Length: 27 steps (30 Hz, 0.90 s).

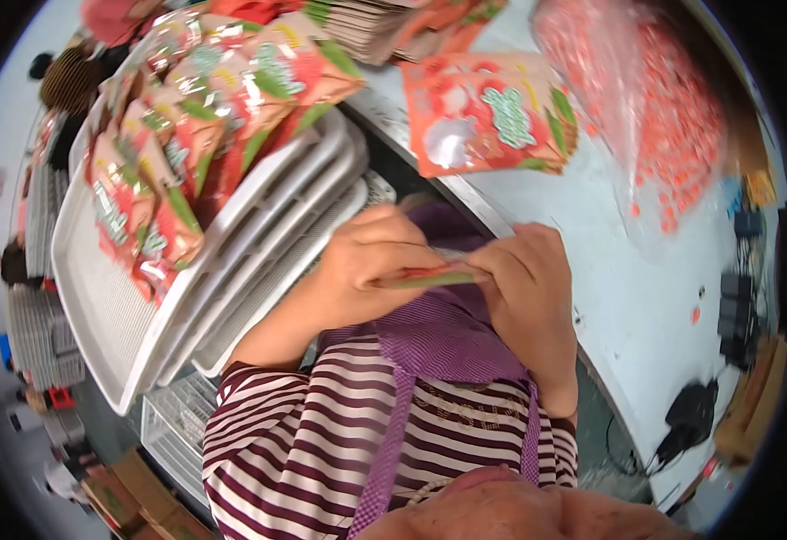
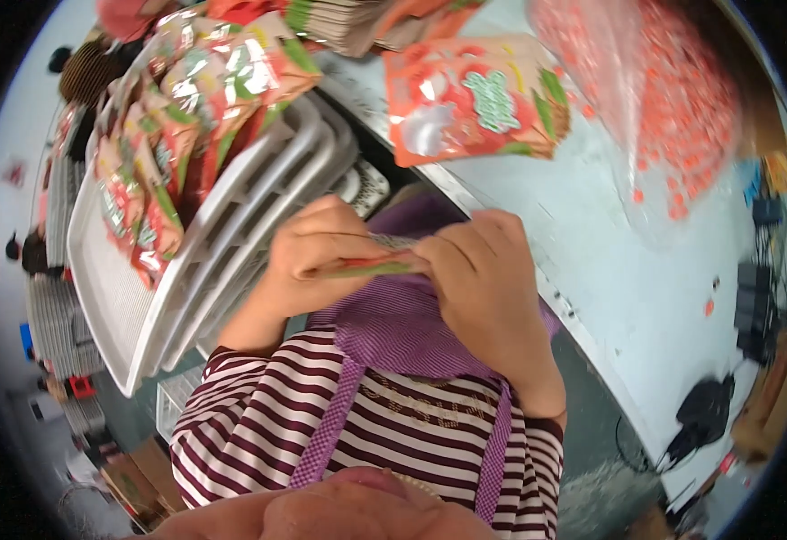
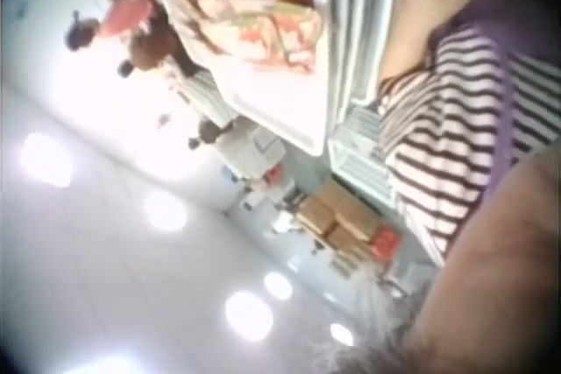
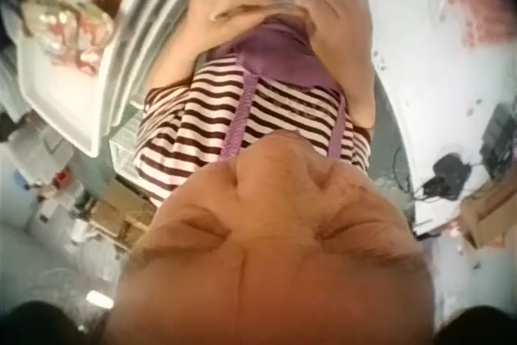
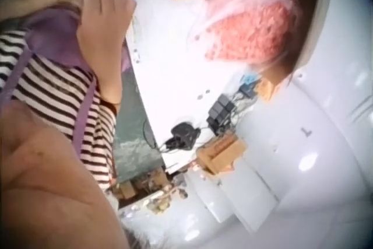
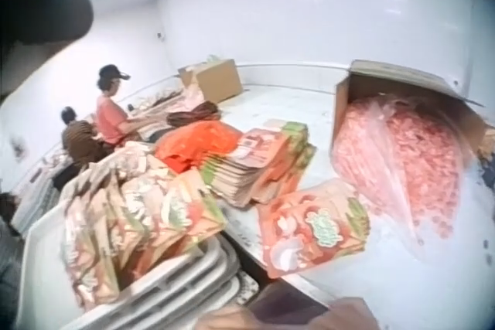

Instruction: Manually counting and packing small individual candies into plastic product pouches at a factory workstation.

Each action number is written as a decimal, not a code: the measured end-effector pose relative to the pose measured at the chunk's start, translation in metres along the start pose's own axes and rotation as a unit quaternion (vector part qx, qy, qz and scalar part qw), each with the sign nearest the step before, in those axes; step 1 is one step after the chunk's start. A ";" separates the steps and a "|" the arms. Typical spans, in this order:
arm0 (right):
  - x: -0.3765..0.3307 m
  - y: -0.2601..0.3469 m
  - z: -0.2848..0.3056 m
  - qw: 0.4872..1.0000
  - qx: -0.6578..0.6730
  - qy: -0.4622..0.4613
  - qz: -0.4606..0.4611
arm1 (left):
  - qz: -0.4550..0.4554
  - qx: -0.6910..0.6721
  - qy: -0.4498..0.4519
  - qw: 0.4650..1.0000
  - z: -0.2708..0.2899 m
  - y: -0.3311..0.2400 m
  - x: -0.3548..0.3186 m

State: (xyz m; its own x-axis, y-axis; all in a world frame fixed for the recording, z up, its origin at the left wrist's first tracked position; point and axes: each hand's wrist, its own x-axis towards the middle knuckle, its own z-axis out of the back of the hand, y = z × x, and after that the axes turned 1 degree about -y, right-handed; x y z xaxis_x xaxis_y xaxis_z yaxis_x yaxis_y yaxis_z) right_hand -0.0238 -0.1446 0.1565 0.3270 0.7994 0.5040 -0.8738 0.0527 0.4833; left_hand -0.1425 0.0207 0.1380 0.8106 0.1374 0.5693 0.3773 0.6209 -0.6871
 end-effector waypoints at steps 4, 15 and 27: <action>-0.004 0.005 -0.001 0.999 0.026 0.002 0.021 | 0.021 -0.034 0.006 0.999 0.001 -0.008 -0.007; -0.005 0.008 -0.006 0.993 0.104 0.046 0.013 | 0.054 0.007 -0.022 0.998 0.027 -0.026 -0.032; -0.010 0.019 0.016 0.959 0.274 -0.063 0.026 | 0.148 -0.208 0.213 0.943 0.047 -0.022 -0.056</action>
State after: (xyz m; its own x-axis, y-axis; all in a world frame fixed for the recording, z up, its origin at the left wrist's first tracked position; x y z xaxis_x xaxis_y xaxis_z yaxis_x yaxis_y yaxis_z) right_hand -0.0378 -0.1615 0.1723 0.3584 0.7120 0.6038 -0.5818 -0.3354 0.7410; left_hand -0.2172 0.0360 0.1428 0.9810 -0.1209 0.1518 0.1770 0.2359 -0.9555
